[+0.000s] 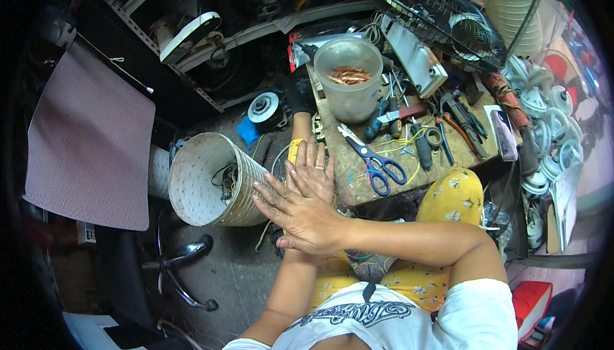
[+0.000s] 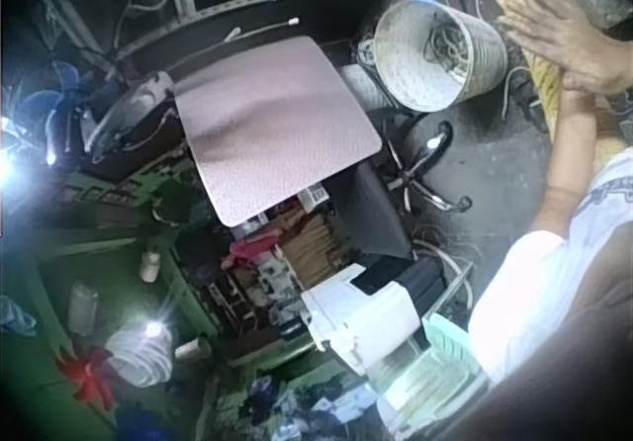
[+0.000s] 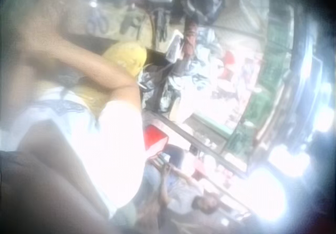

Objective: The person strips the insulation from several wires and joins them together by twisting and applying electrical tape.

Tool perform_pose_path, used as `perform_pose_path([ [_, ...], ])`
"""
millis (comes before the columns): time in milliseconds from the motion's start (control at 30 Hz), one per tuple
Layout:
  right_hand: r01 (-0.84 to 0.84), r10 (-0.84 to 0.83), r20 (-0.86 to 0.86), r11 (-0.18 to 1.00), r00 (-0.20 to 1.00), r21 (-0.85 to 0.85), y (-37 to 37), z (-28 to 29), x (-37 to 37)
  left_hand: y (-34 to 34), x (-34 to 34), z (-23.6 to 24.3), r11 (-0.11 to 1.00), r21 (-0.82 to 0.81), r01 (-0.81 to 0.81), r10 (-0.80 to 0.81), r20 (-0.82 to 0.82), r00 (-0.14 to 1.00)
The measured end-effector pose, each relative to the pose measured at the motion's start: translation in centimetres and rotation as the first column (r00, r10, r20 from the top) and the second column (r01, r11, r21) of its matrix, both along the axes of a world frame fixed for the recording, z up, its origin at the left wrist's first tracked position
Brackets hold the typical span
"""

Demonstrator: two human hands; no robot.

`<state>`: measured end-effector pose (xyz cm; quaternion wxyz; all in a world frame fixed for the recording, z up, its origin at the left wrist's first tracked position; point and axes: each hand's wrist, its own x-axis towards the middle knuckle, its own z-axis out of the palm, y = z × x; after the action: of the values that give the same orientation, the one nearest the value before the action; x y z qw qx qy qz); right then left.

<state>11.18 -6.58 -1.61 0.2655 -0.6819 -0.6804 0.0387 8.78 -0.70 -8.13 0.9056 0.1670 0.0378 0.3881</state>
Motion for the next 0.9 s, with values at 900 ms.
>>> perform_pose_path([
  [900,0.521,-0.400,-0.336,0.610,0.853,0.597,-3.1,6.2,19.5,7.1,12.4,14.4,0.852,0.524,0.014,0.175,-0.309,0.935],
])
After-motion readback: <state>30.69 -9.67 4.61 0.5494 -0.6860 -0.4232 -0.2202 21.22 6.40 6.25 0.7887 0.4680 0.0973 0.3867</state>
